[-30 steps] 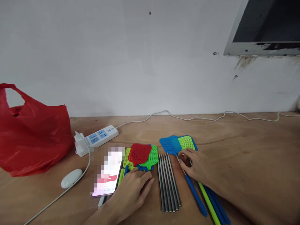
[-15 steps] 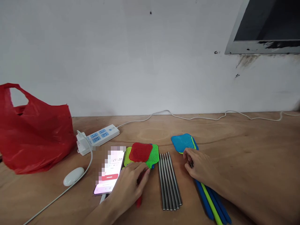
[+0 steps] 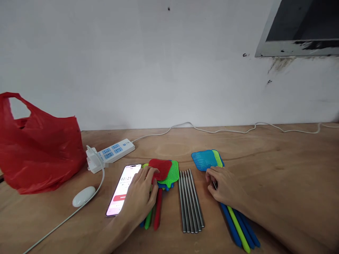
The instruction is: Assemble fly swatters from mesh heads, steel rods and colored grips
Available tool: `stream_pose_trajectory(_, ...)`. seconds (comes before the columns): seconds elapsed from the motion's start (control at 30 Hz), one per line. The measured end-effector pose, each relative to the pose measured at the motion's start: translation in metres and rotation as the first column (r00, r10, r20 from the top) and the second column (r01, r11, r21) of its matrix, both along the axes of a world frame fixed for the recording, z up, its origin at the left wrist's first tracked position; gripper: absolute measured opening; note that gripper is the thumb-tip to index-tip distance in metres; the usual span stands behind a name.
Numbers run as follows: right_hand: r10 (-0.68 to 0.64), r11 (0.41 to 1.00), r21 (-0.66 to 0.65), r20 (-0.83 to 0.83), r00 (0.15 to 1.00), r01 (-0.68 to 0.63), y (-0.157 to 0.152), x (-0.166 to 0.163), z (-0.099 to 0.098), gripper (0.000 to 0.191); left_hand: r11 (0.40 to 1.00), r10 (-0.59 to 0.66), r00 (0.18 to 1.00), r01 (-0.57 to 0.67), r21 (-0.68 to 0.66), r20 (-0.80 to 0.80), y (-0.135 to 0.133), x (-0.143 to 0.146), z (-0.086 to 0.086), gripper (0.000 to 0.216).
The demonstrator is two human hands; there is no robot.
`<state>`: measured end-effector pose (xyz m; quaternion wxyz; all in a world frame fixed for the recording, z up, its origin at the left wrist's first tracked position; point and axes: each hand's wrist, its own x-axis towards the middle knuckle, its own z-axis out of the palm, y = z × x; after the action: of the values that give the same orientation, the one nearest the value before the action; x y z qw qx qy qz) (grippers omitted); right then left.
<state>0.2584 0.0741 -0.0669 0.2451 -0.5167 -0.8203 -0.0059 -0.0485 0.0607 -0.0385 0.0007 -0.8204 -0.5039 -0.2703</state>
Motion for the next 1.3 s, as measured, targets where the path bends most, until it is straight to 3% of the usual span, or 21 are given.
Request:
stream_pose_trajectory(0.2, 0.032, 0.999, 0.008, -0.001, 0.999, -0.032, -0.002, -0.003, 0.003, 0.019, 0.995, 0.087, 0.975, -0.074, 0.068, -0.204, 0.001, 0.001, -0.002, 0.01)
stream_pose_trajectory(0.43, 0.062, 0.998, 0.016, -0.016, 0.998, -0.062, -0.004, -0.005, 0.005, 0.019, 0.995, 0.093, 0.965, -0.08, 0.063, -0.245, -0.002, 0.003, 0.001, 0.014)
stream_pose_trajectory(0.53, 0.121, 0.993, 0.004, -0.027, 0.992, -0.121, -0.007, -0.007, 0.01, 0.017, 0.999, 0.047, 0.968, -0.041, 0.032, -0.247, -0.002, 0.003, 0.001, 0.024)
stream_pose_trajectory(0.67, 0.299, 0.949, -0.079, -0.07, 0.952, -0.304, -0.013, -0.011, 0.019, 0.01, 0.999, -0.035, 0.965, 0.035, -0.004, -0.258, -0.004, 0.005, -0.001, 0.033)
stream_pose_trajectory(0.77, 0.362, 0.918, -0.142, -0.084, 0.928, -0.371, -0.018, -0.013, 0.023, 0.018, 0.998, -0.07, 0.958, 0.069, -0.013, -0.279, -0.006, 0.007, -0.003, 0.035)
stream_pose_trajectory(1.1, 0.414, 0.887, -0.205, -0.042, 0.909, -0.414, -0.018, -0.013, 0.026, 0.004, 0.975, -0.202, 0.936, 0.165, -0.148, -0.287, -0.016, 0.014, 0.001, 0.034)
stream_pose_trajectory(1.3, 0.299, 0.948, -0.113, 0.009, 0.954, -0.296, -0.016, -0.013, 0.016, 0.016, 0.942, -0.296, 0.923, 0.239, -0.236, -0.246, -0.021, 0.016, 0.006, 0.028)
